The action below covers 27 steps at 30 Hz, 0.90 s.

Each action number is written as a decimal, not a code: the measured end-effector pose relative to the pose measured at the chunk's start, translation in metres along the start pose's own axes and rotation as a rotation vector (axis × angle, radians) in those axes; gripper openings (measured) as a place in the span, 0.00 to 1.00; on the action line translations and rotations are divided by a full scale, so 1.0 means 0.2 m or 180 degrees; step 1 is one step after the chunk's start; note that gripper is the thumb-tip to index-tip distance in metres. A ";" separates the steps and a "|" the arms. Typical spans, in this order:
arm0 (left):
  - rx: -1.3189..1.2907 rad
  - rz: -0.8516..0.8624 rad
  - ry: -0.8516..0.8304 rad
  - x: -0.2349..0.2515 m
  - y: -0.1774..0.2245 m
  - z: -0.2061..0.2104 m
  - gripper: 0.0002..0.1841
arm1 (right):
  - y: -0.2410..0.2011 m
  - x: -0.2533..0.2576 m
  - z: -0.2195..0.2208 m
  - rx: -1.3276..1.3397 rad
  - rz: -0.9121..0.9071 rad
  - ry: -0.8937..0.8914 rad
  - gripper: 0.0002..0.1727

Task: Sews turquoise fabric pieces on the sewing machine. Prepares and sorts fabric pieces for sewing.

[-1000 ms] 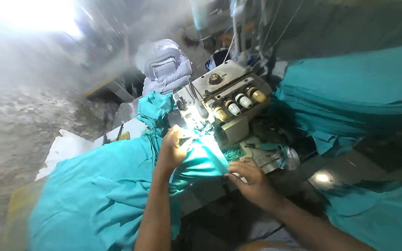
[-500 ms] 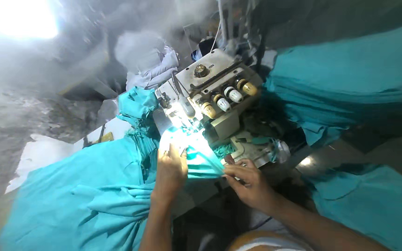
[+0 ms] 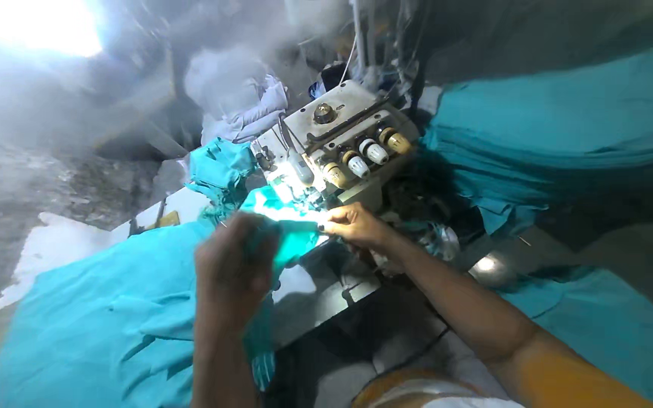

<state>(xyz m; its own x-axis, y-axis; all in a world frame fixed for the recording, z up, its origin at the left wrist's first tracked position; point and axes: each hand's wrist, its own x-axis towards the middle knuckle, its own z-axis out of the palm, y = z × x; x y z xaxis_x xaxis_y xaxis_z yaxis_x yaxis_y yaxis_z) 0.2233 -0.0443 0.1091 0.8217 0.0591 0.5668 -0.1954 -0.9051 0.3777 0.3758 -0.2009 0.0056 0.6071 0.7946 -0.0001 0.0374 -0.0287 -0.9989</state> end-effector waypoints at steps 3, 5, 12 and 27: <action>-0.0243 0.0342 -0.0599 -0.19 0.21 0.13 0.06 | 0.05 -0.05 -0.02 -0.0261 -0.0449 -0.0222 0.14; 0.0052 0.0152 -0.0820 -0.29 0.19 0.20 0.04 | 0.04 -0.14 -0.04 -0.0751 -0.0510 -0.0321 0.22; -0.0354 -0.0644 -0.0933 -0.44 -0.02 0.34 0.05 | -0.06 -0.57 -0.46 -0.1652 -0.0758 0.1748 0.10; -0.1683 0.0784 0.0650 -0.62 0.64 -0.08 0.06 | 0.05 -0.73 -0.29 -0.2654 -0.1257 0.1908 0.16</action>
